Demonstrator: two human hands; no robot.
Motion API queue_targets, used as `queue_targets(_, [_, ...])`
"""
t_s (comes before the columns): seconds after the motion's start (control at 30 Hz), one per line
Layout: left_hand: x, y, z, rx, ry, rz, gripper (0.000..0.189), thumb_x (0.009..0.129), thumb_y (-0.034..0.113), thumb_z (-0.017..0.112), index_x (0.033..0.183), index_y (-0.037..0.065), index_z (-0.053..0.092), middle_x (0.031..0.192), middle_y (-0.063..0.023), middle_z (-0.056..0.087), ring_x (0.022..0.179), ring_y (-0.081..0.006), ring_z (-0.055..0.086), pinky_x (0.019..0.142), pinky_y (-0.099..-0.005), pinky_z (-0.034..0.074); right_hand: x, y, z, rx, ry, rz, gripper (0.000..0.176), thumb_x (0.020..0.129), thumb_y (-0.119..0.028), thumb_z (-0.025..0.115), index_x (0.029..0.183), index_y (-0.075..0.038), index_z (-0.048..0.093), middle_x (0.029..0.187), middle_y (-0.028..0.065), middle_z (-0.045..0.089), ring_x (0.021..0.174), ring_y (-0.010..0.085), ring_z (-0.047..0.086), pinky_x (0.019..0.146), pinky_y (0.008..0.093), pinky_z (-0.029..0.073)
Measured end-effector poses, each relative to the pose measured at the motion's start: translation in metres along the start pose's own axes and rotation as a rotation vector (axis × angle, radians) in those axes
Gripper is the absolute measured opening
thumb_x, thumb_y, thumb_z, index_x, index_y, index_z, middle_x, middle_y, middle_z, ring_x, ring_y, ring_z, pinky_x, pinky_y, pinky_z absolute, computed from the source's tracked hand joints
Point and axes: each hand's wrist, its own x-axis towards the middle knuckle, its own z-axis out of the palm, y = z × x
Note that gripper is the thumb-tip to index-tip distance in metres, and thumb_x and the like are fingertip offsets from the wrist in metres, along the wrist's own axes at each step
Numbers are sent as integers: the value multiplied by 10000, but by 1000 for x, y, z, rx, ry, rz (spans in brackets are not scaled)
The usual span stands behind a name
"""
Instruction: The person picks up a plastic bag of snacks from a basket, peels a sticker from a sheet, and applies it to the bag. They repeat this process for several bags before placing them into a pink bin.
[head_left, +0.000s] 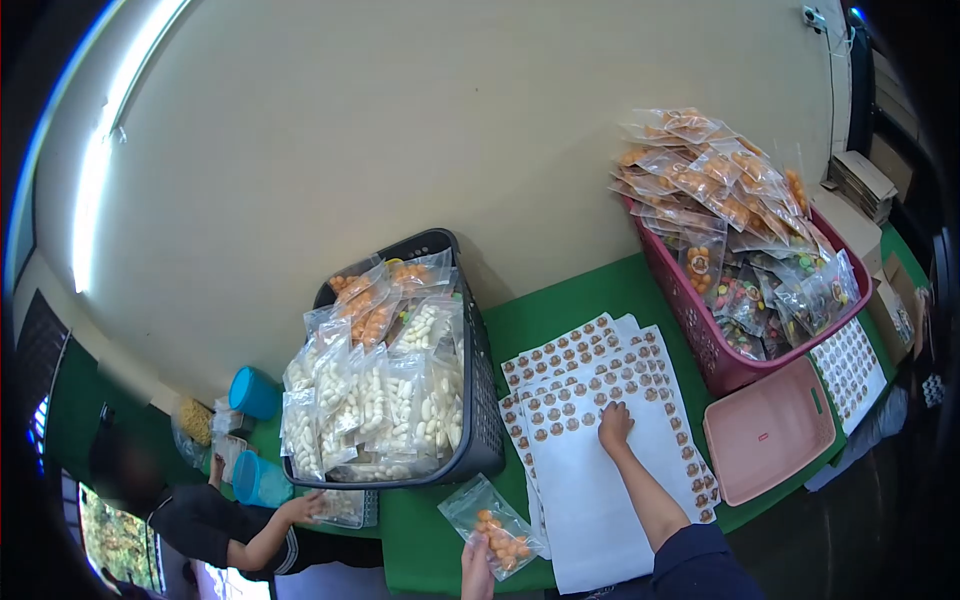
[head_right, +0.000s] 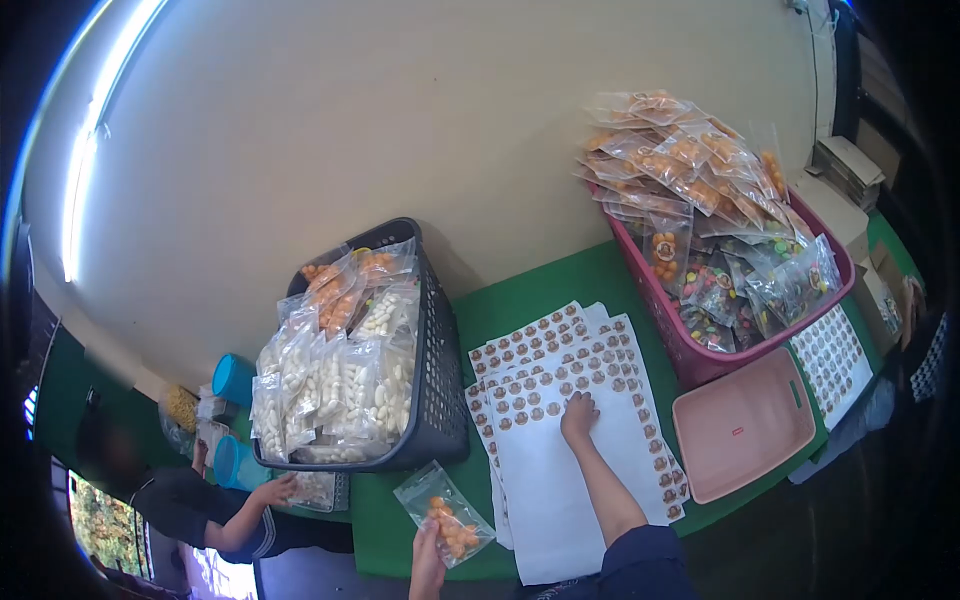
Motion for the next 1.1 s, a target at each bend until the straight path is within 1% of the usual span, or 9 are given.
queue_targets(0.2, [-28,-14,11,-43,1,51,321,874,268,432,1084,32,489,969,-67,561,849,-169,561,710,-298,463,3,-3,-7,-64,-36,-101,232,763,-130,515,991,-85,531,968,116,507,884,253,520,703,452,406])
queue_targets(0.3, [-42,-19,18,-130,-15,170,336,851,263,491,1089,26,484,926,-62,567,757,-139,574,623,-252,486,5,2,-6,44,-21,-139,206,743,-104,531,943,-52,533,935,140,520,860,272,537,686,442,431])
queue_targets(0.5, [-67,-33,29,-110,93,124,348,842,273,512,1092,32,485,931,-66,564,779,-147,574,626,-262,487,12,24,-10,278,5,-402,99,652,0,586,726,0,521,701,151,563,661,282,567,585,363,462])
queue_targets(0.63, [-80,-43,45,-115,103,161,307,863,275,471,1054,34,488,904,-73,564,747,-164,580,621,-287,494,0,31,-30,627,-116,-517,68,670,5,604,697,6,541,592,105,571,507,158,560,473,259,450])
queue_targets(0.67, [-84,-42,53,-163,60,169,300,869,276,459,1043,34,488,893,-76,564,737,-171,582,620,-293,495,-20,19,-64,836,-317,-339,63,686,2,608,713,-3,552,589,69,565,512,110,550,454,228,447])
queue_targets(0.77, [-85,-57,69,-226,0,205,289,882,284,426,1020,36,480,858,-88,564,709,-189,585,611,-306,496,-67,15,-123,1091,-620,-357,77,713,-53,615,731,-5,558,656,60,587,551,92,548,474,207,462])
queue_targets(0.87, [-72,-80,81,-177,-63,181,317,888,306,405,1025,28,472,845,-103,568,715,-195,592,592,-294,490,-121,25,-165,805,-600,-583,130,710,-101,663,733,-34,554,622,-9,564,555,24,493,486,176,399])
queue_targets(0.97, [-62,-94,94,-68,-131,107,320,876,259,449,1053,-6,476,892,-99,580,759,-185,593,610,-278,488,-153,33,-206,825,-653,-568,161,720,-120,661,726,-20,535,616,-17,528,553,24,469,503,172,390])
queue_targets(1.1, [-71,-77,136,327,-26,356,276,875,150,453,1085,-29,444,965,-100,541,842,-107,536,705,-236,433,-156,53,-225,831,-658,-571,162,728,-122,656,737,-27,526,609,-24,508,555,22,460,505,162,377])
